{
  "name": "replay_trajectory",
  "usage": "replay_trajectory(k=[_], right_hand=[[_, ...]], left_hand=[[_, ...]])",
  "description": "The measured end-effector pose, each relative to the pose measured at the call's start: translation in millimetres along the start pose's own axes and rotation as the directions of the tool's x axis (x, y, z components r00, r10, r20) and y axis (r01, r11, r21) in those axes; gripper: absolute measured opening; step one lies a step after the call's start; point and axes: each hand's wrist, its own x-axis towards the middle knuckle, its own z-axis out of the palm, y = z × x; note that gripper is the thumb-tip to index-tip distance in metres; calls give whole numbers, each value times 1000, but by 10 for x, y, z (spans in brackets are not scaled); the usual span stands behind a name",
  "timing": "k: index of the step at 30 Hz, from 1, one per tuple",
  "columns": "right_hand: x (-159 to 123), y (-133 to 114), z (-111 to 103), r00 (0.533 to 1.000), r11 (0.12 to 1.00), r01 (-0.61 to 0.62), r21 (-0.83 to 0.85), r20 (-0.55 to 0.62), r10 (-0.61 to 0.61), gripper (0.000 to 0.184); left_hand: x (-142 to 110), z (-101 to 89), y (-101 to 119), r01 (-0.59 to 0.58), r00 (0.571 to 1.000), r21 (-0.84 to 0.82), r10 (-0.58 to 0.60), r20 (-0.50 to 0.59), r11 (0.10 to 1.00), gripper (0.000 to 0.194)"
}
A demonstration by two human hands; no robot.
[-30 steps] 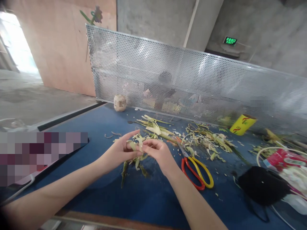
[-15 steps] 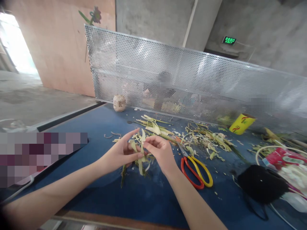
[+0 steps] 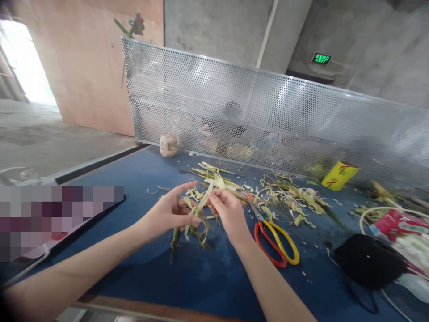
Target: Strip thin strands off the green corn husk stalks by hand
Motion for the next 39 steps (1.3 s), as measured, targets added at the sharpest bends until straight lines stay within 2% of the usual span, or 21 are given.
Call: replay_trajectory(k=[5, 8, 12, 16, 22, 27, 33, 39], right_hand=[[-76, -95, 21, 964, 976, 17, -218, 261, 41, 32], [-87, -113, 11, 955, 952, 50, -302, 292, 43, 29], [-37, -106, -87, 953, 959, 64, -277, 301, 23, 16], [7, -78, -183, 954, 987, 33, -160, 300, 17, 13], [-12, -21, -103, 877, 976, -168, -141, 431, 213, 20], [-42, 6, 3, 890, 977, -206, -60, 403, 212, 30], [-80, 53, 76, 865, 956, -283, 76, 452, 220, 28], [-53, 79, 70, 904, 952, -304, 41, 327, 275, 25]], left_hand=[[23, -41, 26, -64, 986, 79, 76, -151, 995, 79], [26, -61, 30, -71, 981, 142, 95, -170, 987, 76], [35, -91, 31, -77, 974, 196, 116, -195, 977, 76], [52, -121, 23, -76, 973, 188, 114, -203, 979, 79], [36, -74, 28, -41, 991, 140, 58, -123, 989, 81], [11, -8, 47, -31, 993, 124, 45, -107, 992, 64], [4, -16, 16, -95, 987, 145, 112, -114, 985, 81], [-16, 0, -9, -115, 993, 97, 115, 3, 989, 90]])
